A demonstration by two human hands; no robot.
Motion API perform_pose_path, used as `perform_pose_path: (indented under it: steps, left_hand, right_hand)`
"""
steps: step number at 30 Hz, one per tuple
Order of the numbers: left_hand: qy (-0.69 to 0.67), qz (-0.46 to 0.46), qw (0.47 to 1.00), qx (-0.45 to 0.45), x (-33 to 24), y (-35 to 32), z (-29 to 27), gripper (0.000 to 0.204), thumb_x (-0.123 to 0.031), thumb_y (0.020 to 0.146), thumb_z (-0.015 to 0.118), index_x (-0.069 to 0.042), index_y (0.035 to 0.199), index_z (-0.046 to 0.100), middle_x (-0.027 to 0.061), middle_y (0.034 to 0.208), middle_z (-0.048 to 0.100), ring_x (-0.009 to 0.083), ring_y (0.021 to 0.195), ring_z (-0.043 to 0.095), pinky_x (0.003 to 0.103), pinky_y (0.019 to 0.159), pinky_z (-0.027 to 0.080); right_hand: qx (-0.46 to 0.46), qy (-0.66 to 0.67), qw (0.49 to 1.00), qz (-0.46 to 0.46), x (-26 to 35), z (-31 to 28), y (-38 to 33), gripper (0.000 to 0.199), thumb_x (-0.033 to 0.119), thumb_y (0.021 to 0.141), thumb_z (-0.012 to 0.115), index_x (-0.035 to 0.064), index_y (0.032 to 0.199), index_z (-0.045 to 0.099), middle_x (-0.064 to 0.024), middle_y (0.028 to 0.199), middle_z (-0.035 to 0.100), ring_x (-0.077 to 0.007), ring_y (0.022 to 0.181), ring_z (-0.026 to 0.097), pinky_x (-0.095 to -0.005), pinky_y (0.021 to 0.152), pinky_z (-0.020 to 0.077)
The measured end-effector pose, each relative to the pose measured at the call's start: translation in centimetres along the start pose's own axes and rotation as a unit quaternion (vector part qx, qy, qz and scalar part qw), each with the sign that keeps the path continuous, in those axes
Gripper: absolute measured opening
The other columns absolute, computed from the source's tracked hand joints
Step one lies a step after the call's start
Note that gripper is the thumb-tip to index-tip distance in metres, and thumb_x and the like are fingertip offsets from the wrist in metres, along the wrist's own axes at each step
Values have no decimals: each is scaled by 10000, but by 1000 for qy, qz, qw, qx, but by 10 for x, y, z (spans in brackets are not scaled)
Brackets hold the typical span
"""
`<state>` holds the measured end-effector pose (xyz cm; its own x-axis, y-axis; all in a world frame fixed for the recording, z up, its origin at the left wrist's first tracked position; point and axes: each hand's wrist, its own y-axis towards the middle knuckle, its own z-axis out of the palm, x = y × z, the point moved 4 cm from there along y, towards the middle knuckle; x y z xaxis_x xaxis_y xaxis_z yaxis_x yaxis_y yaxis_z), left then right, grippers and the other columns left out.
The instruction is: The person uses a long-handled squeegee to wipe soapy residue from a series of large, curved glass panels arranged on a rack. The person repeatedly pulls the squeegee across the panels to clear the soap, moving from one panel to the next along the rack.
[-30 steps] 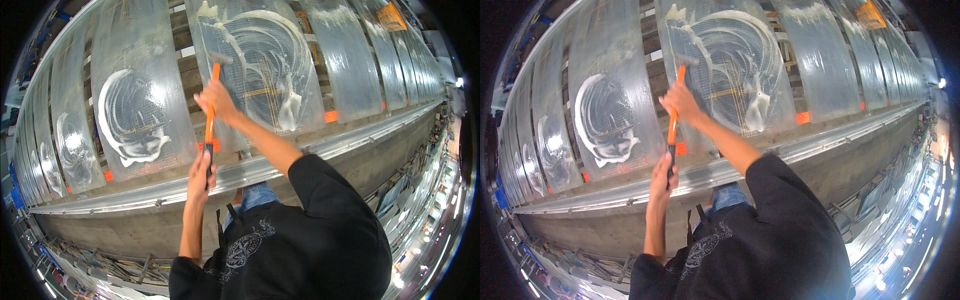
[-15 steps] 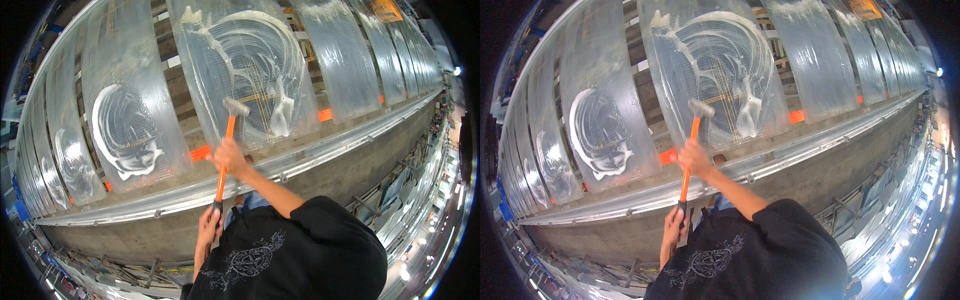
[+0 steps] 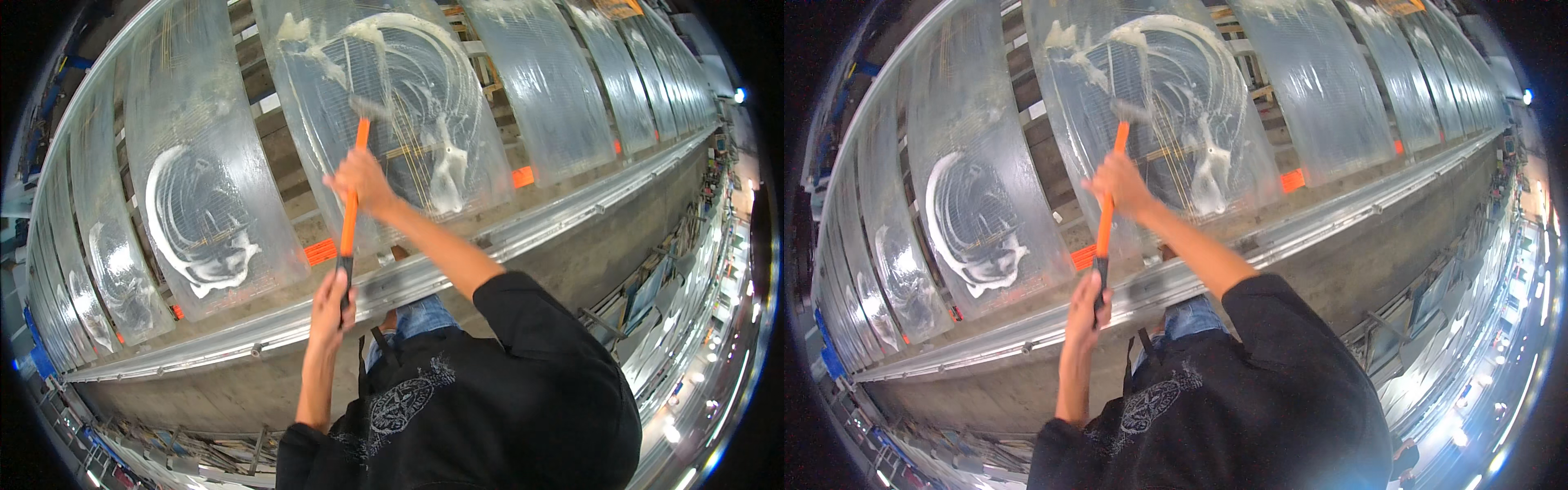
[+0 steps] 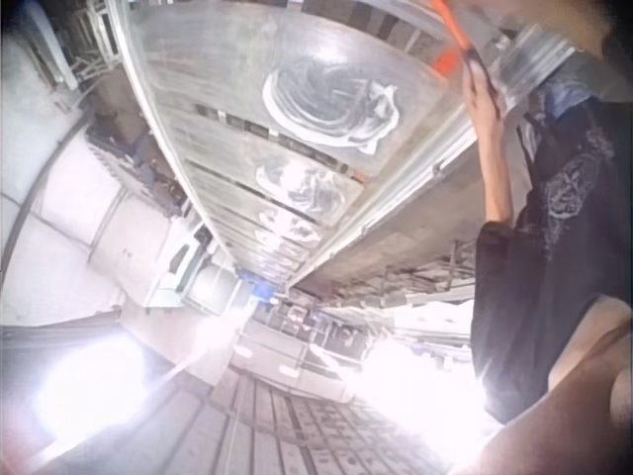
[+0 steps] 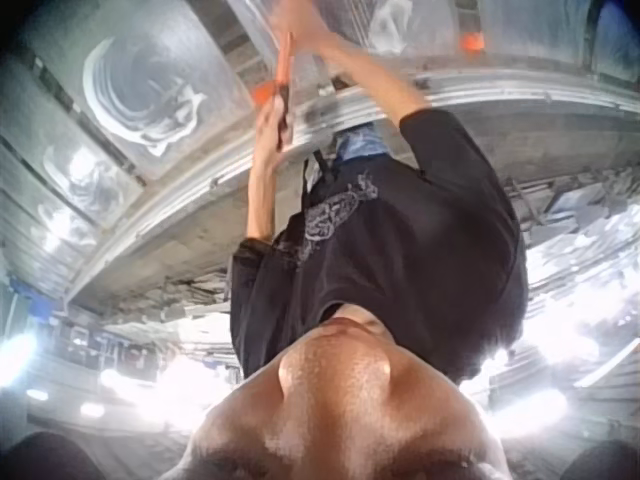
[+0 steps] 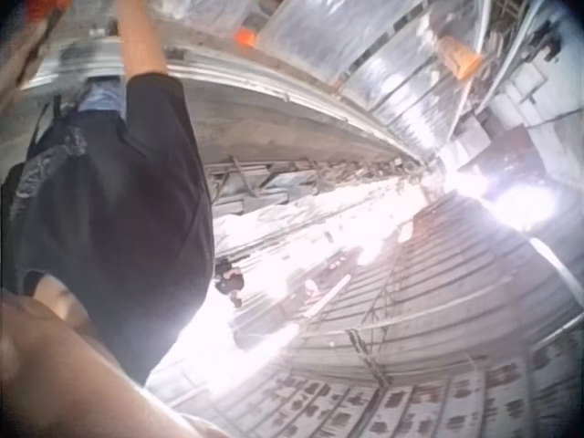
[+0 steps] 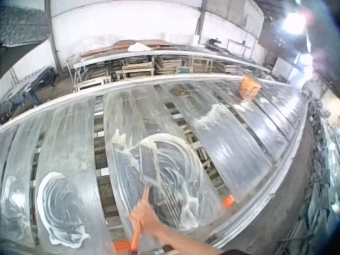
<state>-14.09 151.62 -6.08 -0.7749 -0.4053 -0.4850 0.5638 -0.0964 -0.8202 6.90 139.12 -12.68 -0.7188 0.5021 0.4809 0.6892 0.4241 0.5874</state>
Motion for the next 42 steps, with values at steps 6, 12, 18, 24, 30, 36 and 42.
perform_pose_path:
  steps: [6,12,18,24,30,36,42]
  left_hand:
    - [67,-26,997,-12,131,-137,-55,441,-399,1056,570,-93,1373,586,-23,735,520,36,537,420,197,491,300]
    - [42,-10,999,-3,139,-123,-57,474,-395,1057,565,-64,1396,561,-2,735,530,43,515,414,205,475,299]
    - [21,26,999,4,-4,29,2,401,-425,1045,593,-97,1274,607,-43,716,515,32,434,389,212,370,275]
    - [-24,60,997,51,-152,103,69,339,-422,1044,596,-112,1181,596,-46,782,571,7,492,402,191,393,274]
    - [9,23,1000,2,-84,36,22,323,-406,1048,591,-111,1179,578,-37,779,560,14,485,395,194,390,275]
    - [56,-40,998,-1,96,-94,-46,361,-371,1056,582,-90,1282,562,-26,756,559,31,476,404,209,394,286]
    - [89,10,995,42,176,-136,-55,456,-345,1053,593,-60,1406,548,-15,748,554,42,493,408,213,453,311]
  right_hand:
    - [58,90,993,55,155,-24,-129,443,200,864,778,109,602,432,-53,633,418,-267,693,482,-430,818,463]
    - [45,81,994,52,153,-14,-129,447,184,860,786,111,604,427,-50,643,436,-264,690,504,-447,919,486]
    - [-19,10,1000,17,-20,11,13,452,155,881,760,113,586,420,-57,622,408,-270,638,447,-413,719,426]
    - [-62,21,997,-47,-133,12,132,472,182,917,733,97,580,413,-54,615,423,-264,637,441,-406,694,406]
    - [-48,1,999,-7,-56,10,62,426,203,910,716,105,590,453,-58,624,446,-274,674,470,-419,726,419]
    - [48,21,997,61,104,-24,-108,360,196,895,732,107,629,507,-57,670,478,-278,748,511,-416,820,454]
    - [65,31,991,109,158,-65,-169,338,193,890,746,104,647,528,-53,690,497,-253,769,533,-425,903,475]
